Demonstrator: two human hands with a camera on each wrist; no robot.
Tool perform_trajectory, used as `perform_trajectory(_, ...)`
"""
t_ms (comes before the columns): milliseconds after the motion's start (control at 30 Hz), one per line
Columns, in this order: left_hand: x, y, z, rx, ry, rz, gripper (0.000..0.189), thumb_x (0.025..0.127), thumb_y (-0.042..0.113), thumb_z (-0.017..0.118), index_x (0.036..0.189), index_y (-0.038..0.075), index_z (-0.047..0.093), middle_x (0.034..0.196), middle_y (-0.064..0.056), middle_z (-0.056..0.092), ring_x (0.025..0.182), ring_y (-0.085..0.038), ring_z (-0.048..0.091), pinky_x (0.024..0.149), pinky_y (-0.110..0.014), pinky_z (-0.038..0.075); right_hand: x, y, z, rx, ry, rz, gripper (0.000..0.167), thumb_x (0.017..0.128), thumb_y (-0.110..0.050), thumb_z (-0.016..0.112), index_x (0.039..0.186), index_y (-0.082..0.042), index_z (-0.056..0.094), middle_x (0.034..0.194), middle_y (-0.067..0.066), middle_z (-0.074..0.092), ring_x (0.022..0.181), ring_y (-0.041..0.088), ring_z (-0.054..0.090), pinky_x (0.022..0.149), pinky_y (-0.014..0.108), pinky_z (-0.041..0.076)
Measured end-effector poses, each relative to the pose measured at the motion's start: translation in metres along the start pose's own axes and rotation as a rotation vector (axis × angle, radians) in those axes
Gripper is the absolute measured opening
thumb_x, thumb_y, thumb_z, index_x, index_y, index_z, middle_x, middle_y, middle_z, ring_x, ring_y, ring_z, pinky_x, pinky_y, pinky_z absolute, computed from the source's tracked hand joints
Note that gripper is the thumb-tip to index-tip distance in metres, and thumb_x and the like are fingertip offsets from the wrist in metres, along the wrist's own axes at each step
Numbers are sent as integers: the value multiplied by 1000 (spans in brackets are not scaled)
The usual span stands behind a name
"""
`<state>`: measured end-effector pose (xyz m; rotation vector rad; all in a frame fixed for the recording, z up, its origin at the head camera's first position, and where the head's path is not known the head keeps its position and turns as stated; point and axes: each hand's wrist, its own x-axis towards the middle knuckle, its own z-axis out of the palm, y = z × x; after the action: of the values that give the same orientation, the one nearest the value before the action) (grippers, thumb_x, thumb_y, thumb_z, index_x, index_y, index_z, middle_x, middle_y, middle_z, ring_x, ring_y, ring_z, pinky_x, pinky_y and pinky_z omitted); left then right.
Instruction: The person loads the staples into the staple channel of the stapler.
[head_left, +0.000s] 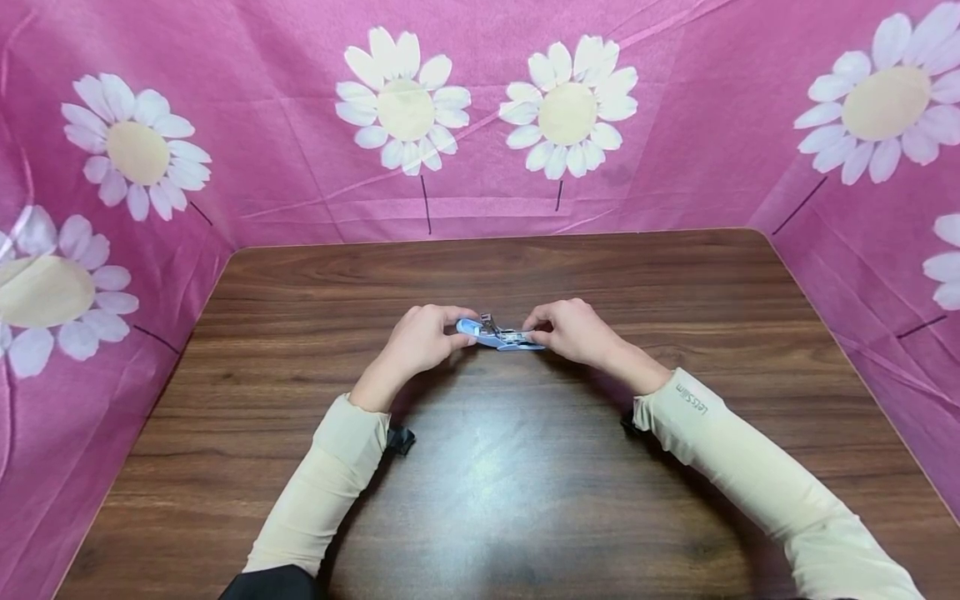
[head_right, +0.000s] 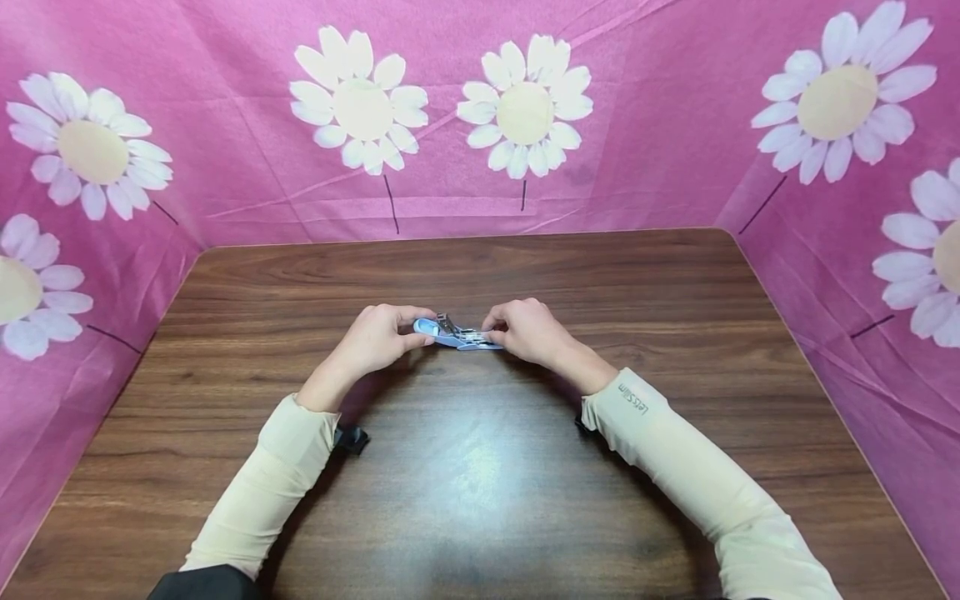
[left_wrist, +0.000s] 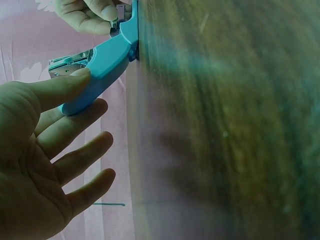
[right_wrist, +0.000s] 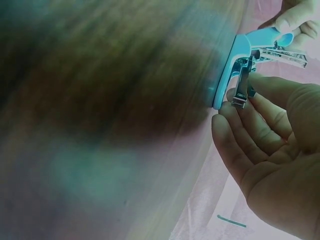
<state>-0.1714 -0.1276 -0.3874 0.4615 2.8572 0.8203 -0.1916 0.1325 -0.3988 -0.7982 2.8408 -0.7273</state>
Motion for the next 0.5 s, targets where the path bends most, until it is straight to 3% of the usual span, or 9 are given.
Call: perform_trajectory(500, -1, 2, -1, 9, 2, -3, 34, 92, 34, 75, 125, 27, 73, 104, 7, 77, 81, -19, 57, 78, -35, 48, 2, 2, 3, -35, 2, -30, 8, 90, -21, 77, 96, -17, 79, 92, -3, 78, 85, 16, 69, 85, 44, 54)
